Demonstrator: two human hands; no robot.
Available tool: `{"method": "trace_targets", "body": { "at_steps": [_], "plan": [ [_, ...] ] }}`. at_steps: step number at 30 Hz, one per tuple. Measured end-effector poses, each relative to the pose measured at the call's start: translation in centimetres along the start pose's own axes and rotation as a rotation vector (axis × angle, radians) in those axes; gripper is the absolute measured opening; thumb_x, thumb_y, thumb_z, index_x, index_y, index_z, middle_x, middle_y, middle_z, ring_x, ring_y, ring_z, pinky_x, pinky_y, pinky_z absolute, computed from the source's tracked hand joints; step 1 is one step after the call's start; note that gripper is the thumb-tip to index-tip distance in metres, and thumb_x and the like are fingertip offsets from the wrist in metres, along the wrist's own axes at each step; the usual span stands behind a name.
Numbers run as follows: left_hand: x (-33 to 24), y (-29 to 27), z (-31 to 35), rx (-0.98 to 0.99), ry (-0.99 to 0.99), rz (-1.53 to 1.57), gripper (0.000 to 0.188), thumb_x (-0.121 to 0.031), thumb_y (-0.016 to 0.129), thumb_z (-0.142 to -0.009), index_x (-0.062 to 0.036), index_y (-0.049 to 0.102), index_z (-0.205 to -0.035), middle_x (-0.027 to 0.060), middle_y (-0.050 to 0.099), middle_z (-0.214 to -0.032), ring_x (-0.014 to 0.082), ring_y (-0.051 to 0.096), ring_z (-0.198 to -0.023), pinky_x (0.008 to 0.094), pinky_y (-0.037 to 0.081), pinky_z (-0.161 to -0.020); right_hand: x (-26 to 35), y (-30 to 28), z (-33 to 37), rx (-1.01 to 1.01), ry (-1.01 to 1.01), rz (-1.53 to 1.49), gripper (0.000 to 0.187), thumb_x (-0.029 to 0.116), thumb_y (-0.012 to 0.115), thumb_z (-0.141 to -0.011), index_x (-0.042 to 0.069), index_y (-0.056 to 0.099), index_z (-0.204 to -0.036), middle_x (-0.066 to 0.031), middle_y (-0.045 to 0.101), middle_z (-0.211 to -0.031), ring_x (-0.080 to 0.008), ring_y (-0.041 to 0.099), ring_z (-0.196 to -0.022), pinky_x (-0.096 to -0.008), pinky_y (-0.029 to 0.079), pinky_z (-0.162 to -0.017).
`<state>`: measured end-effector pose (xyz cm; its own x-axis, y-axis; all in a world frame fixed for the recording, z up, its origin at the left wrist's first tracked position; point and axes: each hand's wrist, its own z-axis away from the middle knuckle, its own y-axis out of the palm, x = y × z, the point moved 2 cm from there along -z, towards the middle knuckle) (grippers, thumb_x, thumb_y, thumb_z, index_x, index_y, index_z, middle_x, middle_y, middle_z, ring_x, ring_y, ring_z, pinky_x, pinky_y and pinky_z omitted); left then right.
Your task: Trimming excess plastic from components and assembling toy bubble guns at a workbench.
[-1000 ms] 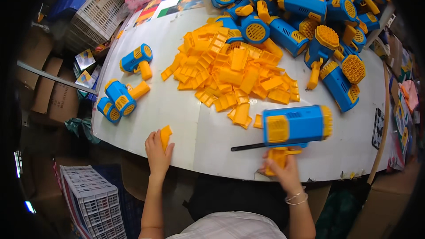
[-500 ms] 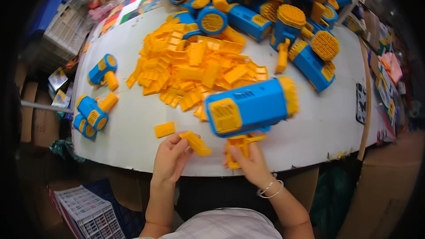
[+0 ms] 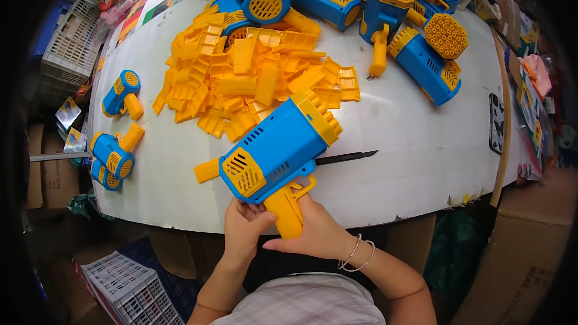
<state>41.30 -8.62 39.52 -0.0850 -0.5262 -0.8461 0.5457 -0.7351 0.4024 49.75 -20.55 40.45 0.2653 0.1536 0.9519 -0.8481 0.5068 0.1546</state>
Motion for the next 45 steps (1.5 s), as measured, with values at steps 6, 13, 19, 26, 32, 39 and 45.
{"method": "trace_targets", "body": {
  "at_steps": [6,13,19,26,32,39,45],
  "plan": [
    [-2.3,-2.8,-0.3,0.053,-0.058,0.218,0.055,-0.022,0.063,-0.080,-0.0003,0.034,-0.122,0.0131,0.049,-0.116,0.0223,0.050,-0.107,0.0357,0.042,-0.090,0.9,-4.5,1.2,0.358,0.158,0.275,0.064,0.015,0.071,-0.069,0.001,0.036,-0.120,-0.0139,0.054,-0.106,-0.0242,0.055,-0.096,-0.0309,0.044,-0.079],
    [0.2,-2.1,0.0,0.280,-0.158,0.057,0.071,-0.033,0.065,-0.077,0.0017,0.029,-0.128,0.0133,0.048,-0.119,0.0243,0.048,-0.110,0.0370,0.041,-0.092,2.7,-5.2,1.2,0.196,-0.243,0.803,0.049,0.017,0.068,-0.062,0.002,0.046,-0.103,-0.0146,0.053,-0.083,-0.0320,0.053,-0.080,-0.0358,0.044,-0.069],
    [2.4,1.8,3.3,-0.198,-0.228,0.111,0.061,-0.037,0.054,-0.085,-0.0015,0.029,-0.128,0.0129,0.048,-0.119,0.0227,0.050,-0.107,0.0361,0.041,-0.091,-0.9,-3.2,2.1,-0.340,-0.468,1.139,0.031,0.034,0.057,-0.072,0.003,0.051,-0.069,-0.0134,0.048,-0.071,-0.0300,0.048,-0.066,-0.0368,0.041,-0.059],
    [4.5,0.8,4.2,-0.242,-0.239,0.123,0.059,-0.017,0.055,-0.085,-0.0030,0.021,-0.131,0.0112,0.042,-0.118,0.0186,0.044,-0.106,0.0335,0.037,-0.093,-2.8,-3.5,1.7,-0.420,-0.544,1.009,0.026,0.019,0.046,-0.080,0.005,0.045,-0.059,-0.0100,0.037,-0.057,-0.0272,0.040,-0.051,-0.0352,0.033,-0.047],
    [5.2,0.7,4.0,-0.259,-0.183,0.114,0.065,-0.016,0.056,-0.084,-0.0031,0.016,-0.133,0.0107,0.038,-0.120,0.0181,0.042,-0.107,0.0330,0.035,-0.094,-2.9,-4.1,0.8,-0.399,-0.557,0.973,0.026,0.017,0.045,-0.081,0.003,0.044,-0.059,-0.0098,0.037,-0.057,-0.0260,0.039,-0.051,-0.0340,0.033,-0.047],
    [-1.0,-5.1,2.1,-0.249,0.201,0.229,0.062,-0.034,0.056,-0.083,0.0033,0.032,-0.126,0.0142,0.046,-0.120,0.0250,0.048,-0.108,0.0371,0.038,-0.093,-1.1,-7.8,-0.1,-0.619,-0.439,0.640,0.028,0.025,0.049,-0.086,-0.002,0.058,-0.085,-0.0166,0.056,-0.083,-0.0234,0.055,-0.072,-0.0303,0.044,-0.067],
    [-8.4,-21.4,-1.4,-1.009,0.676,-0.383,0.059,-0.033,0.054,-0.087,0.0036,0.032,-0.127,0.0171,0.042,-0.124,0.0288,0.047,-0.109,0.0401,0.038,-0.093,5.3,-13.4,-7.0,-0.972,-0.634,1.458,0.028,0.021,0.057,-0.083,-0.001,0.053,-0.099,-0.0160,0.056,-0.091,-0.0326,0.055,-0.077,-0.0354,0.046,-0.072]
  ]
}}
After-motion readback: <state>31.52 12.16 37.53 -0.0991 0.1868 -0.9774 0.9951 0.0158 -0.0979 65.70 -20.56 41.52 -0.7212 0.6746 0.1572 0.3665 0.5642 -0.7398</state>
